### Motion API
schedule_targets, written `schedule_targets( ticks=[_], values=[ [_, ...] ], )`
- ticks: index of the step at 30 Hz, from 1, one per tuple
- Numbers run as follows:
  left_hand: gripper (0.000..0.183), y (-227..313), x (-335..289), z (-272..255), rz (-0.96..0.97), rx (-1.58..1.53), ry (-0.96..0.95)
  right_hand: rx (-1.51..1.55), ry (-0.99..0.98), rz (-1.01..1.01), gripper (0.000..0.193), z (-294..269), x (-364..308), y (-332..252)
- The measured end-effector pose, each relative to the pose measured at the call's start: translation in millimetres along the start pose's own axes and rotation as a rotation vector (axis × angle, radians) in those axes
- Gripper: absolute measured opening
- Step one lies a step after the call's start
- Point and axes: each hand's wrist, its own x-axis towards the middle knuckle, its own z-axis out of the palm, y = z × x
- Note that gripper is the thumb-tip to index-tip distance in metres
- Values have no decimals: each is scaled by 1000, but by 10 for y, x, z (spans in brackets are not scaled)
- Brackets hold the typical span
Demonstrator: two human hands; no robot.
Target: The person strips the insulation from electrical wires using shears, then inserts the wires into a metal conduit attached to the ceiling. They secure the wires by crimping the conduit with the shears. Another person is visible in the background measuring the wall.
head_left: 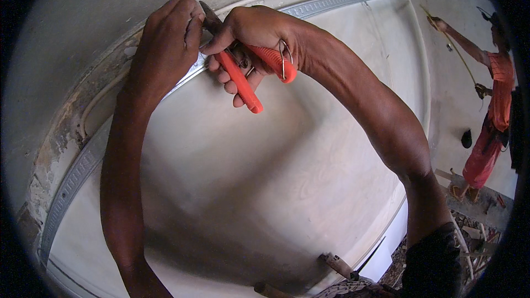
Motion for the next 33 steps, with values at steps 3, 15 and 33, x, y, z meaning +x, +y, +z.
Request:
schedule_targets(
  ticks=[3, 15, 33],
  values=[
    [5, -15, -7, 13, 62, 7, 48, -7, -21, -6, 24, -2, 20, 2],
    [6, -42, -16, 21, 74, -7, 91, -53, 39, -24, 21, 37, 45, 31],
    [12, 39, 48, -2, -6, 1, 55, -38, 99, -45, 22, 142, -95, 0]
  ],
)
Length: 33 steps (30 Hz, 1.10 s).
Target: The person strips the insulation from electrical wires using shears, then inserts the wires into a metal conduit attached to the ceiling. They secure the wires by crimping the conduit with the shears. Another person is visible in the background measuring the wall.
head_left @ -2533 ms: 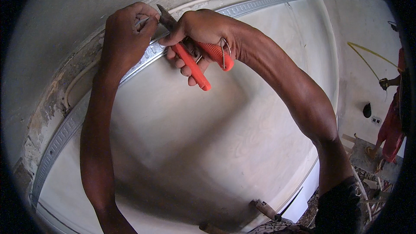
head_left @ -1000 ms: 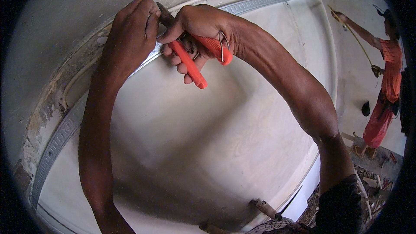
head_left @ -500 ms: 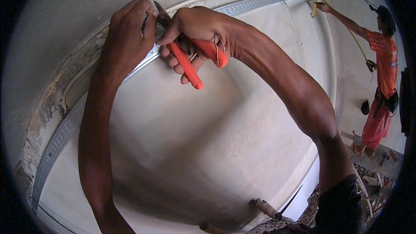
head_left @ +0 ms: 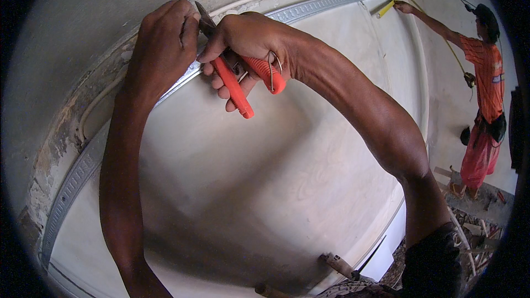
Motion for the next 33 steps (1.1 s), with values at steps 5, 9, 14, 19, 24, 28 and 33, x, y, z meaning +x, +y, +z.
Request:
schedule_targets(
  ticks=[5, 9, 14, 19, 24, 28, 33],
  values=[
    [14, 26, 5, -11, -19, -21, 8, -31, 6, -9, 22, 7, -15, -11],
    [15, 19, 10, -15, -62, -10, -25, -10, 16, 24, 20, 12, 9, -13],
    [19, 20, 26, -1, -88, 17, -26, -9, 13, -3, 19, 0, -9, 2],
    [22, 38, 33, -13, -187, -13, -63, -24, 8, -14, 20, 22, -14, -2],
    [24, 36, 39, -29, -229, -28, -73, -26, 25, -44, 21, 33, -44, -23],
    [26, 31, 37, -24, -264, -25, -75, -46, 47, -33, 22, 59, -21, -20],
    [27, 14, 61, -57, -298, 18, -116, -8, 15, 3, 28, 45, -74, 4]
  ],
)
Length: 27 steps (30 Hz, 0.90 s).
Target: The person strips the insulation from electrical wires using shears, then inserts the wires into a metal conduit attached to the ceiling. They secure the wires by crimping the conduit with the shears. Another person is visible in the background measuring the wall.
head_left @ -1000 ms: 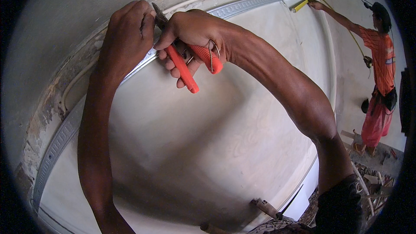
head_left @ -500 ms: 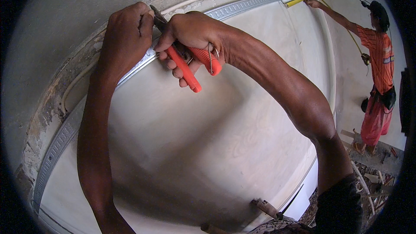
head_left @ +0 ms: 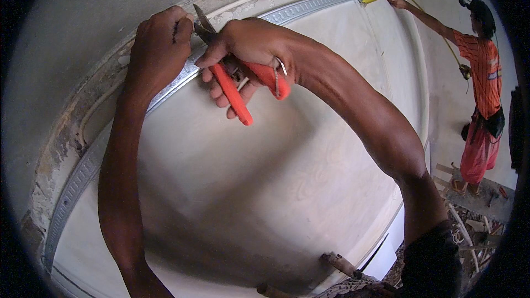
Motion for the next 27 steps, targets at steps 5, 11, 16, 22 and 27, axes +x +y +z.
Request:
schedule_targets(
  ticks=[5, 11, 16, 22, 27],
  values=[
    [26, -4, -19, -57, 3, -53, 20, -449, 218, -72, 31, -103, -368, 119],
    [17, 17, -62, -7, 105, -60, 83, -1000, 763, -728, 21, -267, -213, 153],
    [13, 33, -90, 11, 140, -31, 124, -1120, 736, -998, 31, -387, 228, 15],
    [10, 76, -118, 102, 204, 40, 251, -1121, 637, -893, 32, -313, 317, -94],
    [11, 83, -99, 170, 197, 88, 279, -1078, 682, -912, 28, -276, 396, -117]
  ],
)
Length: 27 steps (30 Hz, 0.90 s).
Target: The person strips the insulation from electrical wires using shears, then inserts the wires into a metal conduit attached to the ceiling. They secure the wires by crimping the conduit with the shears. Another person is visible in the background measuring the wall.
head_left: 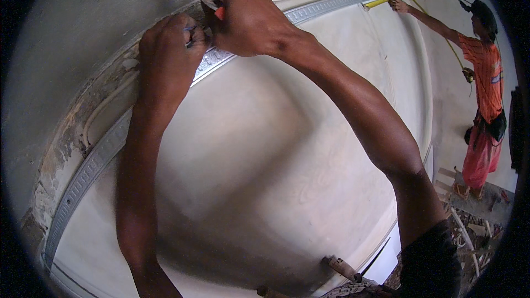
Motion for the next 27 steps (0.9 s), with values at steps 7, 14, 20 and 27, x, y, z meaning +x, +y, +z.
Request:
schedule_targets(
  ticks=[7, 14, 20, 27],
  values=[
    [20, 96, -24, 32, -77, 74, -81, 54, 81, -33, 28, 37, -45, 50],
    [22, 131, -7, 37, -59, 133, -62, 62, 100, -30, 29, 59, -44, 20],
    [15, 85, -2, 49, -118, 107, -58, 80, 87, -2, 27, 50, -34, -18],
    [20, -109, 46, -246, -202, -145, -199, 155, 49, 55, 21, -47, -56, -76]
  ],
)
